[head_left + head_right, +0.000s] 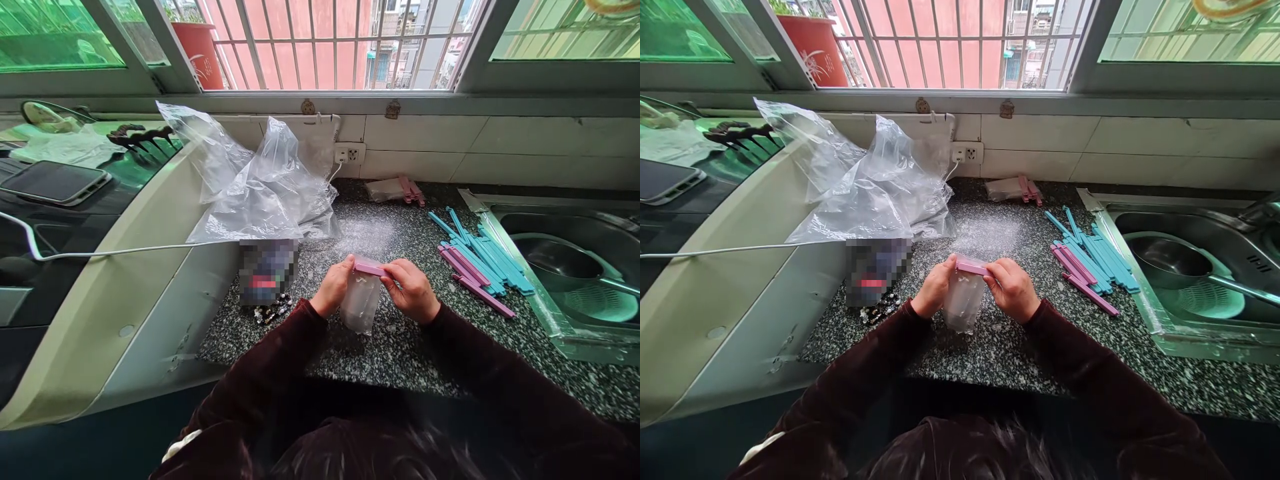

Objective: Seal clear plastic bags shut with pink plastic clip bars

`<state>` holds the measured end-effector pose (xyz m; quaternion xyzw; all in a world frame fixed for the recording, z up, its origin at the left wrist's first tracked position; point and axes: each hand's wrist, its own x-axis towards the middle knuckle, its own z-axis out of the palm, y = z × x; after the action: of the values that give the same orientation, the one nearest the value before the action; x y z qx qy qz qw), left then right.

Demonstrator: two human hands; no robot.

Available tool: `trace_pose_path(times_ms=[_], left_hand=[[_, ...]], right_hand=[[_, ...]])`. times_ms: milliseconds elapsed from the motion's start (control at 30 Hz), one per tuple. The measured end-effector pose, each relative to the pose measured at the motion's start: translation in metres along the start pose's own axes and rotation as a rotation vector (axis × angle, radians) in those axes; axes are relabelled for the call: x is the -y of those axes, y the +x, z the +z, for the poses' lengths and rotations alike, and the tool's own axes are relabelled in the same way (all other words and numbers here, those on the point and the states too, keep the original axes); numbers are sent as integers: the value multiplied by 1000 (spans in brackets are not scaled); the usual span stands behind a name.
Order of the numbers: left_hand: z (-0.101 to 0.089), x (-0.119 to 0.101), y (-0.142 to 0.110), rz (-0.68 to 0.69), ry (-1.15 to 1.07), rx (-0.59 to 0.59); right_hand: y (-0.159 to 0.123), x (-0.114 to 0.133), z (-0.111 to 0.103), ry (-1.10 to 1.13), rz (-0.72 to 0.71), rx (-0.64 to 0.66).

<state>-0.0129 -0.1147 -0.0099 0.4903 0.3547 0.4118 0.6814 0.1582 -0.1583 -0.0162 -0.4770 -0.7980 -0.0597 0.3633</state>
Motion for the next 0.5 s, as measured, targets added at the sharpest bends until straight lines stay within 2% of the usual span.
trace_pose_path(times_ms=[333,500], left_hand=[[0,7,1,74,-8,-6],[0,11,1,39,-95,37]], right_hand=[[0,3,1,11,-36,-59],[1,3,1,10,-90,-105]])
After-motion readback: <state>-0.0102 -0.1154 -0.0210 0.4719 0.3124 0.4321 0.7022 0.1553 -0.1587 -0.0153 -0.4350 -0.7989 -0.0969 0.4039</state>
